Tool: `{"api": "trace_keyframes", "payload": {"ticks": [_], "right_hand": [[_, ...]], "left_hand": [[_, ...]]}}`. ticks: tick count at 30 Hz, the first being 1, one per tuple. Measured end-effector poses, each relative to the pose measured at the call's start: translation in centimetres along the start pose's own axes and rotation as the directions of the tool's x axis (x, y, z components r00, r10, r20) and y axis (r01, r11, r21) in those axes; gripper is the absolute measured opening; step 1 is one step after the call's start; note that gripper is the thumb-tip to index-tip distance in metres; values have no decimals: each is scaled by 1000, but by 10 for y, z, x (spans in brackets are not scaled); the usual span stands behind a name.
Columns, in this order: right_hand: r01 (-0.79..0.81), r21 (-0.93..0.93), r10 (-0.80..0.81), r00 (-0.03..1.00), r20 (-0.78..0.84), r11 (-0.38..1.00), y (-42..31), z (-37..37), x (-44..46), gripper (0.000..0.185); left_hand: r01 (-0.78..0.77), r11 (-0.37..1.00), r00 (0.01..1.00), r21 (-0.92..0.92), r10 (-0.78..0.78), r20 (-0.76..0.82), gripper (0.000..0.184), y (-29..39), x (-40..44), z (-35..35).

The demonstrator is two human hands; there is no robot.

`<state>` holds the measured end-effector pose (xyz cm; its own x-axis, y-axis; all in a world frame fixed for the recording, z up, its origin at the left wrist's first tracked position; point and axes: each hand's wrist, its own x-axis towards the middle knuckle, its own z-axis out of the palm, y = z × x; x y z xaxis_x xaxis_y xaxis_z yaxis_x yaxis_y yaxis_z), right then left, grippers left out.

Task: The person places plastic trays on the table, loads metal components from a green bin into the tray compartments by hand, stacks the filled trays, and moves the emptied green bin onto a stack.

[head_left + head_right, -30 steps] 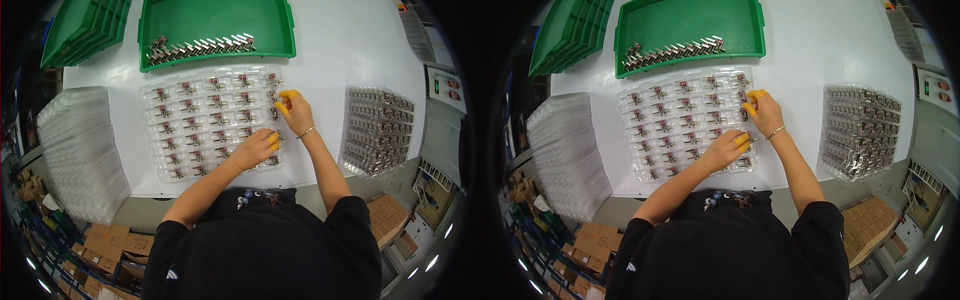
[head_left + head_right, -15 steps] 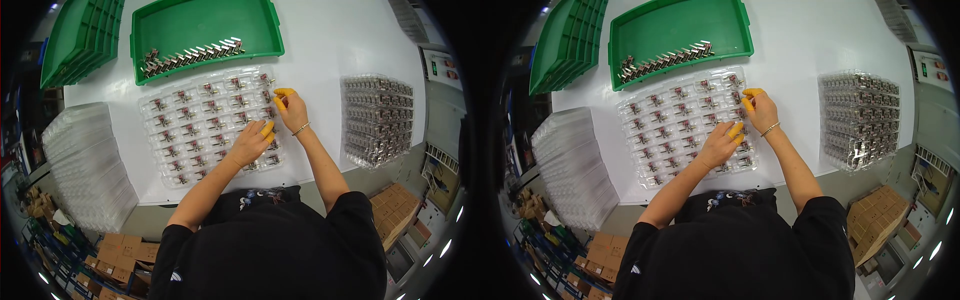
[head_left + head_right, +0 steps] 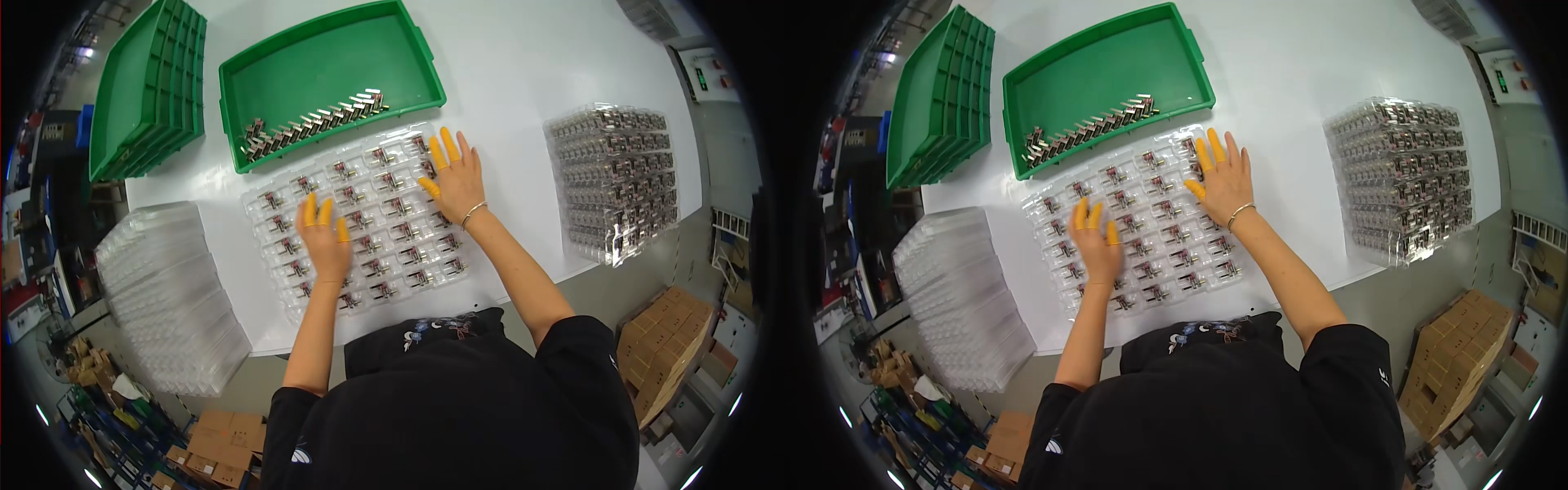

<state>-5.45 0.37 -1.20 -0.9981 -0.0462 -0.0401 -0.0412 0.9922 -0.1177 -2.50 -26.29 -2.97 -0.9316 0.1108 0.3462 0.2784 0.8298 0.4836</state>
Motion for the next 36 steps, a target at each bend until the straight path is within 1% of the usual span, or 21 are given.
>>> {"api": "trace_keyframes", "payload": {"ticks": [3, 5, 7, 8, 10, 11, 12, 14, 15, 16, 18, 20, 22, 23, 27, 28, 30, 32, 33, 35, 36], "right_hand": [[10, -12, -10, 999, 54, 1000, -13, 6, -6, 74], [31, -19, -28, 992, 125, 999, -22, 7, -14, 77], [-100, 129, 100, 995, 6, 987, -30, -8, -25, 76], [-108, 129, 110, 994, -11, 986, -31, -10, -39, 76], [-183, 609, 343, 927, -155, 772, -27, -7, -83, 68], [-149, 605, 398, 867, -301, 782, -32, -2, -113, 58], [-215, 684, 499, 830, -248, 697, -38, 2, -145, 51], [-430, 850, 646, 750, 146, 306, -55, 14, -209, 44], [-506, 854, 597, 725, 344, 122, -66, 13, -230, 44], [-496, 861, 601, 725, 336, 116, -81, 11, -241, 44], [-566, 807, 503, 655, 564, -168, -116, 12, -252, 54], [-615, 669, 335, 580, 743, -417, -147, 12, -250, 64], [-626, 726, 399, 611, 683, -285, -170, 34, -238, 73], [-622, 730, 404, 613, 679, -284, -175, 37, -237, 73], [-382, 746, 493, 573, 655, -546, -178, 41, -229, 83], [-382, 747, 486, 582, 652, -544, -174, 34, -226, 83], [-402, 720, 478, 551, 684, -566, -159, 4, -226, 80], [-475, 745, 525, 528, 667, -468, -143, -12, -228, 78], [-481, 745, 513, 540, 668, -463, -147, -8, -225, 78], [-510, 792, 498, 618, 609, -336, -111, 1, -230, 75], [-518, 812, 487, 655, 578, -268, -93, 6, -232, 74]], "left_hand": [[29, 994, 1000, 101, -29, 0, 49, -42, 7, -22], [182, 944, 983, 274, -184, -16, 49, -70, 14, -31], [158, 959, 987, 236, -164, 5, 49, -106, 17, -38], [154, 968, 986, 199, -164, 32, 49, -123, 18, -41], [151, 981, 983, 122, -162, 86, 50, -146, 21, -43], [134, 984, 987, 113, -143, 76, 50, -149, 28, -44], [145, 981, 982, 126, -158, 100, 49, -151, 35, -45], [171, 972, 969, 160, -195, 152, 48, -154, 44, -50], [184, 966, 959, 183, -217, 180, 48, -155, 45, -55], [172, 968, 963, 183, -204, 174, 48, -155, 49, -59], [249, 947, 934, 204, -290, 207, 40, -148, 61, -58], [329, 918, 894, 223, -379, 239, 33, -145, 70, -58], [311, 925, 896, 216, -362, 259, 31, -153, 69, -59], [302, 928, 890, 220, -357, 282, 30, -157, 65, -59], [299, 933, 873, 200, -352, 336, 22, -166, 44, -60], [303, 931, 876, 203, -356, 325, 22, -166, 38, -66], [488, 873, 783, 11, -443, 437, 26, -166, 25, -79], [544, 838, 727, -48, -442, 526, 32, -169, 8, -84], [552, 833, 728, -45, -455, 513, 32, -175, -5, -82], [444, 895, 770, -37, -360, 526, 36, -180, -40, -76], [444, 896, 745, -3, -367, 557, 39, -160, -54, -94]]}}
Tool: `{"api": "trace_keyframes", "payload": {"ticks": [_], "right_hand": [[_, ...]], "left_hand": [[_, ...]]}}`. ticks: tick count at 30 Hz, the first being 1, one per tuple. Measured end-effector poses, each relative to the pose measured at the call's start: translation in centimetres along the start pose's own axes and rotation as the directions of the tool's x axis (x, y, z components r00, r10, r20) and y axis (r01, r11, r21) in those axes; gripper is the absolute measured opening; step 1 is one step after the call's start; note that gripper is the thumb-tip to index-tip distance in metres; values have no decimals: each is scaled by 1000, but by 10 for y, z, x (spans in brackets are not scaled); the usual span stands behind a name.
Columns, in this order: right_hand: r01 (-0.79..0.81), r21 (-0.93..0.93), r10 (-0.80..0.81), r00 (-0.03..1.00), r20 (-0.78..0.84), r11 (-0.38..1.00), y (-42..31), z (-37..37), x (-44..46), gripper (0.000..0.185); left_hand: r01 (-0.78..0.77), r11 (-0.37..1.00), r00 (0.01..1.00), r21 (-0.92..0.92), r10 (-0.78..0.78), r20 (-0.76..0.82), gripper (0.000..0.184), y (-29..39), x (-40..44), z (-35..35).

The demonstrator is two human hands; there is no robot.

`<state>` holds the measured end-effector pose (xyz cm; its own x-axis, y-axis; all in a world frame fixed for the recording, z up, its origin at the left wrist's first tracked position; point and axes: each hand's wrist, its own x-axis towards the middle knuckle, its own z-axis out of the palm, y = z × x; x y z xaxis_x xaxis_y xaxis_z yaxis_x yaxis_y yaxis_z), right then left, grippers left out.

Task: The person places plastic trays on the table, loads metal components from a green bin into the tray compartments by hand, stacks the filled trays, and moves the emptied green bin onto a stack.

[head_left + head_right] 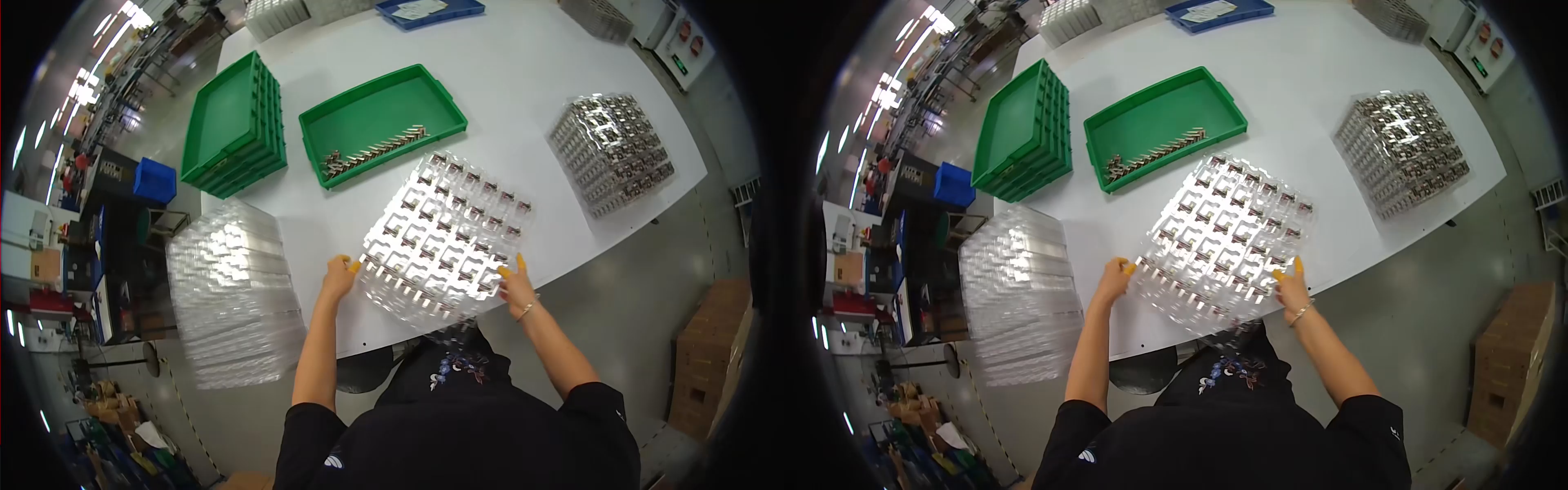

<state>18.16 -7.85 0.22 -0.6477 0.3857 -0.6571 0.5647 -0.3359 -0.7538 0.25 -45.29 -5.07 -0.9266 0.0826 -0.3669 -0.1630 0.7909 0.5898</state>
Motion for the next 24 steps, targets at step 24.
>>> {"api": "trace_keyframes", "payload": {"ticks": [24], "right_hand": [[709, -705, -178, 693, 699, -6, -151, 173, 164, 44]], "left_hand": [[694, 657, 144, -295, 275, 951, 37, 162, -157, 158]]}}
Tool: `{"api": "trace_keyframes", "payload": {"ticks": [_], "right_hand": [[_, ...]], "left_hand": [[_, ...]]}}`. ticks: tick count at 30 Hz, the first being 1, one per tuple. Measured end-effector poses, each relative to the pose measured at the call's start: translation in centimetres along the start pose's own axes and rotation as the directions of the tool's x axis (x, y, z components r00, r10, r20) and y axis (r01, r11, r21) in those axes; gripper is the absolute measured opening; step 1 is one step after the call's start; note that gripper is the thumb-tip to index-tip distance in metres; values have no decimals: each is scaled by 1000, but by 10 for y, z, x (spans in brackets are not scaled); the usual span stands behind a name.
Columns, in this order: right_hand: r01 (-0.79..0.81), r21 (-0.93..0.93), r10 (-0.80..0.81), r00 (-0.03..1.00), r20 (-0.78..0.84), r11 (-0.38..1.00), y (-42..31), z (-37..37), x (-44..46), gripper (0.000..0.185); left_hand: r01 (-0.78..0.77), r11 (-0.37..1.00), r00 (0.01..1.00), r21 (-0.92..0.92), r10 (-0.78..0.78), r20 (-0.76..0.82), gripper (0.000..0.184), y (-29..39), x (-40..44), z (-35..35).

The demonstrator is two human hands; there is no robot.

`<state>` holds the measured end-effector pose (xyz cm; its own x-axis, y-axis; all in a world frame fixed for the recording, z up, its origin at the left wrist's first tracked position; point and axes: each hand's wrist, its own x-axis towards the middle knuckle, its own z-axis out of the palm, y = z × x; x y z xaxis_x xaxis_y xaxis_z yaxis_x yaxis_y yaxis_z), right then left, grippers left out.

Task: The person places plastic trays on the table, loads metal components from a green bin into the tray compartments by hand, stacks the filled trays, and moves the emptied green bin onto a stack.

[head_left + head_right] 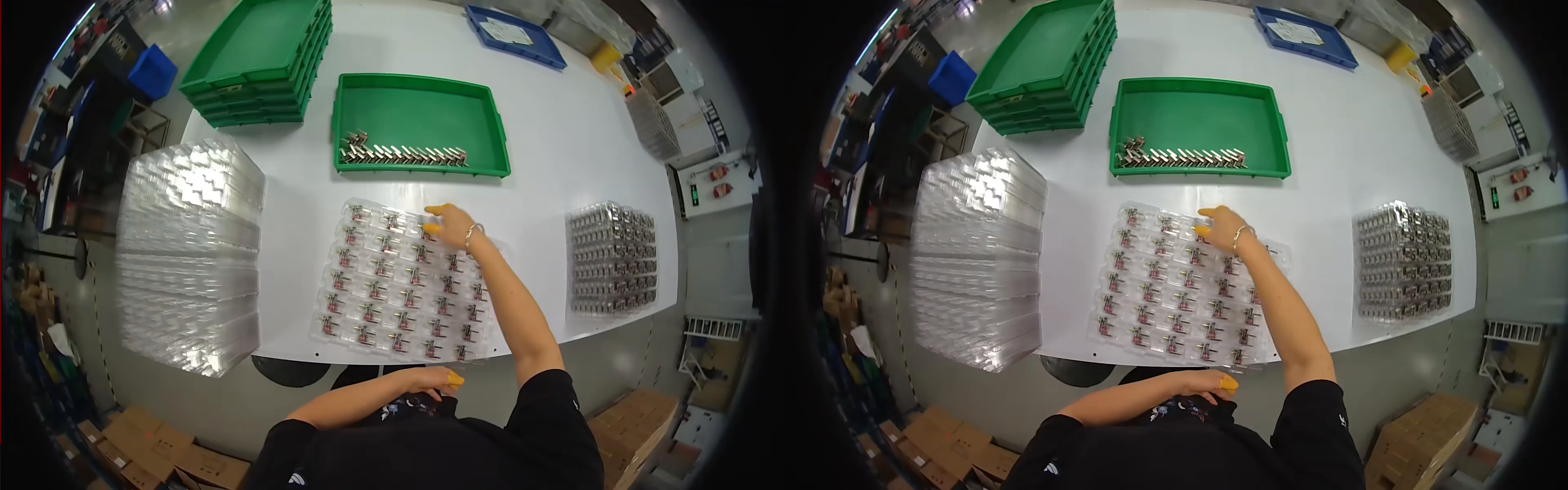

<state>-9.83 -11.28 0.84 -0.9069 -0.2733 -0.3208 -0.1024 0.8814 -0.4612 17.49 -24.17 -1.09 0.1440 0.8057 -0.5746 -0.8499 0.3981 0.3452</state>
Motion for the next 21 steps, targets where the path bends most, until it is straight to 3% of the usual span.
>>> {"api": "trace_keyframes", "payload": {"ticks": [2, 3, 4, 5, 6, 7, 9, 10, 11, 15, 16, 21], "right_hand": [[83, 174, -41, 972, -232, 981, 3, -26, 23, 29], [29, 153, 18, 955, -297, 988, -5, -49, 33, 22], [-50, 150, 93, 951, -295, 987, 0, -62, 49, 23], [-129, 146, 167, 940, -297, 981, 7, -73, 64, 24], [-123, 145, 161, 943, -290, 982, 15, -78, 76, 24], [-108, 25, 111, 952, -284, 994, 26, -78, 89, 26], [-67, -211, 10, 966, -257, 975, 43, -72, 117, 29], [-46, -323, -34, 971, -238, 945, 47, -71, 129, 32], [-45, -321, -32, 972, -232, 946, 43, -74, 135, 32], [-97, -364, 158, 977, 143, 926, 21, -90, 148, 38], [-96, -364, 161, 975, 154, 927, 19, -92, 151, 38], [2, -432, 125, 956, 265, 902, 15, -84, 157, 34]], "left_hand": [[-88, 930, 990, 357, 121, -73, 35, 29, -24, 3], [-90, 935, 989, 344, 124, -77, 35, 39, -40, 0], [-257, 827, 867, 500, 426, -260, 35, 48, -59, -6], [-340, 660, 624, 670, 691, -364, 36, 59, -81, -13], [-273, 494, 331, 826, 854, -402, 42, 72, -106, -21], [-126, 430, 176, 894, 897, -406, 50, 78, -121, -42], [328, 249, -75, 911, 968, -238, 57, 82, -145, -90], [365, 315, 12, 876, 939, -342, 63, 83, -163, -105], [364, 320, 15, 875, 937, -349, 63, 76, -171, -114], [539, 347, 104, 767, 877, -470, 67, 43, -171, -142], [536, 353, 110, 766, 871, -478, 67, 41, -168, -142], [395, 505, -18, 768, 840, -543, 71, 28, -143, -126]]}}
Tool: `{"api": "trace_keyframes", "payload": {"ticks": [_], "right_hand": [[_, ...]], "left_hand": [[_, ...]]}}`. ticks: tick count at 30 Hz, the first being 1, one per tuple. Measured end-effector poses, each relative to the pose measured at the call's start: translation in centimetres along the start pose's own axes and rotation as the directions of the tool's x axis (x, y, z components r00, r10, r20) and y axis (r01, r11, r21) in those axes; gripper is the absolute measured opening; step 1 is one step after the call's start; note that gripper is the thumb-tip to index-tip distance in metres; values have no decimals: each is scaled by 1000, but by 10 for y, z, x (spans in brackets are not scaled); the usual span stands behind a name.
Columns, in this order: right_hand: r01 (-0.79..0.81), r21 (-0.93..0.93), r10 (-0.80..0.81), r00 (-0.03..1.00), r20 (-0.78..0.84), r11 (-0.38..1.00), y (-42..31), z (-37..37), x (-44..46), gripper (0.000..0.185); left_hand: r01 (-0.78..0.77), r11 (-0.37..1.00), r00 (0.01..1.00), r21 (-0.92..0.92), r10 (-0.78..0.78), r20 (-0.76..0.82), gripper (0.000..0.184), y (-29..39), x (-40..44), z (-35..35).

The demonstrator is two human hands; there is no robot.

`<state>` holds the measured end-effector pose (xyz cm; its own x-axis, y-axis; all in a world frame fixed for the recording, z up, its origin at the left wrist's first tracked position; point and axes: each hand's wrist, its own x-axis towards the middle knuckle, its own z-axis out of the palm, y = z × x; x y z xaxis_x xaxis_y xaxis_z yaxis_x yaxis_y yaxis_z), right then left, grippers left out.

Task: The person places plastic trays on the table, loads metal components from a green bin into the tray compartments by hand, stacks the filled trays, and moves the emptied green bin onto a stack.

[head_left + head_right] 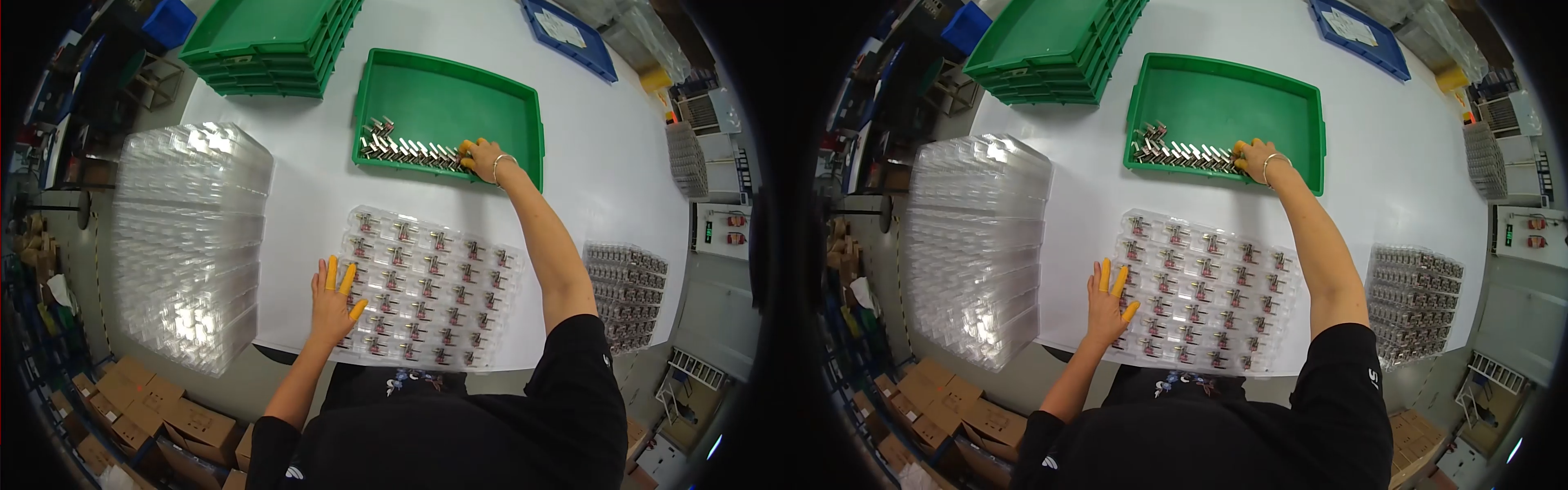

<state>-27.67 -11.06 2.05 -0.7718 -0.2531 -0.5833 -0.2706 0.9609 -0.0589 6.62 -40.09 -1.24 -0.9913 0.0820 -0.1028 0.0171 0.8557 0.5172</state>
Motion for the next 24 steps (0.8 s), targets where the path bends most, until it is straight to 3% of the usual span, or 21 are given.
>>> {"api": "trace_keyframes", "payload": {"ticks": [5, 9, 11, 12, 13, 14, 15, 16, 17, 18, 19, 20, 22, 24], "right_hand": [[26, -1, -26, 998, -53, 1000, 13, 10, 13, 30], [76, 208, -25, 971, -237, 975, 35, 13, 22, 26], [135, 210, -82, 967, -240, 968, 22, -2, 9, 25], [187, 216, -133, 961, -243, 958, 9, -14, -7, 24], [237, 220, -182, 952, -244, 946, -4, -26, -25, 24], [287, 222, -231, 941, -247, 932, -18, -35, -42, 23], [367, 156, -325, 915, -241, 917, -38, -40, -58, 22], [445, 90, -416, 881, -227, 891, -59, -39, -75, 20], [538, 90, -481, 807, -342, 838, -75, -28, -90, 12], [566, 10, -533, 782, -323, 825, -91, -20, -105, 13], [593, -69, -583, 755, -301, 803, -106, -15, -116, 15], [598, 15, -580, 784, -221, 802, -117, -12, -124, 15], [599, 98, -586, 799, -134, 795, -121, -10, -120, 16], [647, 542, -546, 756, -361, 537, -102, -7, -86, 22]], "left_hand": [[29, 999, 991, 23, -26, -132, 69, 22, 2, 6], [-92, 966, 932, -242, -2, -362, 63, 42, 34, 3], [-105, 868, 936, -486, -79, -343, 53, 59, 59, -5], [-101, 867, 934, -488, -86, -347, 53, 64, 72, -3], [7, 619, 968, -785, -200, -149, 50, 69, 85, -2], [139, 277, 971, -951, -229, 76, 47, 73, 97, -1], [133, 270, 970, -953, -235, 69, 47, 72, 108, 5], [146, -146, 984, -978, -84, 159, 47, 68, 120, 16], [196, -529, 980, -825, 93, 173, 48, 63, 130, 29], [274, -804, 960, -527, 258, 105, 50, 57, 137, 41], [370, -917, 925, -146, 378, -31, 51, 55, 140, 47], [359, -922, 929, -146, 368, -39, 51, 57, 139, 41], [329, -911, 940, -249, 291, 177, 54, 58, 128, 21], [323, -880, 906, -347, 182, 383, 56, 55, 112, 5]]}}
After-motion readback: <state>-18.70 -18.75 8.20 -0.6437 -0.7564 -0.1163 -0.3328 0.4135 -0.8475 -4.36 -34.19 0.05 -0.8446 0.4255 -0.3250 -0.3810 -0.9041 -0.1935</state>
